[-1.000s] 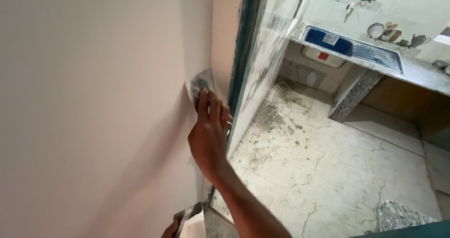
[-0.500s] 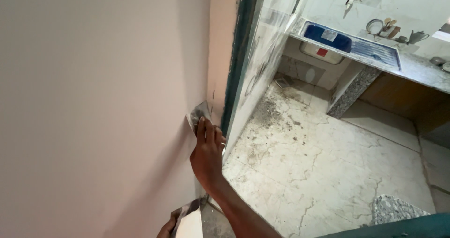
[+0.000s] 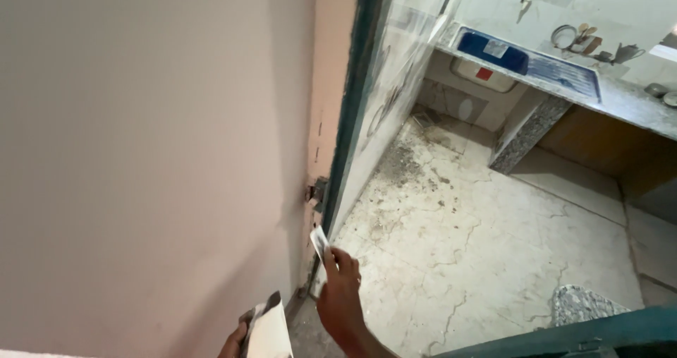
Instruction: Applying wall putty to the edges and corners of a wall during renovation.
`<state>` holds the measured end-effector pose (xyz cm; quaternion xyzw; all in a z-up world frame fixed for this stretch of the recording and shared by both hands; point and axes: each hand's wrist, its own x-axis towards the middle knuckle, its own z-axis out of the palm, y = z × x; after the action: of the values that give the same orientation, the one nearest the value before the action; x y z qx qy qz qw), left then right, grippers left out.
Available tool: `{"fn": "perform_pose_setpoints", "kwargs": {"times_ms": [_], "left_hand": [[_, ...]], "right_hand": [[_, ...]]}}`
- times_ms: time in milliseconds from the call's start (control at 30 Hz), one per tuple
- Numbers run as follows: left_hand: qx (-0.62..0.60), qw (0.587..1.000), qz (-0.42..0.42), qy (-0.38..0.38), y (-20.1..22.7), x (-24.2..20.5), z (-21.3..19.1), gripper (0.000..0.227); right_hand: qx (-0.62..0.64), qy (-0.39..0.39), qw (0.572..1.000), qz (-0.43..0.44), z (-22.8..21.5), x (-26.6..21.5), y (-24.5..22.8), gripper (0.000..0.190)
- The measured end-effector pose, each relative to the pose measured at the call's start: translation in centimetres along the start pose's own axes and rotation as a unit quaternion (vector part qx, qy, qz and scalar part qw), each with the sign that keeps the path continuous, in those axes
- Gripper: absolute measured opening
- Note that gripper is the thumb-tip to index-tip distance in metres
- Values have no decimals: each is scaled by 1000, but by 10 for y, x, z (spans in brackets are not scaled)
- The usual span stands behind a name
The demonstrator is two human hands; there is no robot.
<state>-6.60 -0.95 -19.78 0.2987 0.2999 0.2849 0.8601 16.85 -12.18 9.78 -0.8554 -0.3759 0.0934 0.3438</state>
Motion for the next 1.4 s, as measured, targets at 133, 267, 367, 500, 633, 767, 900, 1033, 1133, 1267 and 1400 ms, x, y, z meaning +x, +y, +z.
{"fn": "perform_pose_setpoints", "kwargs": {"times_ms": [133,267,367,500,633,767,900,1033,1133,1267,1400], "left_hand": [[-38,999,-19,25,18,-34,39,54],[-76,995,-34,48,100,-46,139,54],[28,983,-78,162,106,-48,142,50],[118,971,-25,207,133,-71,176,52],[178,956,73,222,149,-99,227,47],[337,915,170,145,133,-105,233,42],[437,867,226,83,118,-112,235,39],[556,779,291,0,112,-118,235,35],[536,801,267,-6,111,-139,213,35],[324,939,112,38,48,-161,158,38],[83,992,-48,78,51,-94,148,41]], "right_hand": [[172,114,948,-241,7,-60,21,57],[166,139,848,-483,6,-88,23,35],[127,135,875,-446,-5,-75,32,36],[12,57,896,-440,-8,-61,78,39],[408,21,906,111,-5,-47,99,22],[580,-63,703,406,-30,-49,64,21],[634,-70,624,451,-1,-59,39,19],[704,76,623,333,10,-59,76,14],[713,134,670,159,-41,-63,39,10],[525,220,802,182,-37,-80,4,46],[438,219,834,-256,12,-102,5,32]]}}
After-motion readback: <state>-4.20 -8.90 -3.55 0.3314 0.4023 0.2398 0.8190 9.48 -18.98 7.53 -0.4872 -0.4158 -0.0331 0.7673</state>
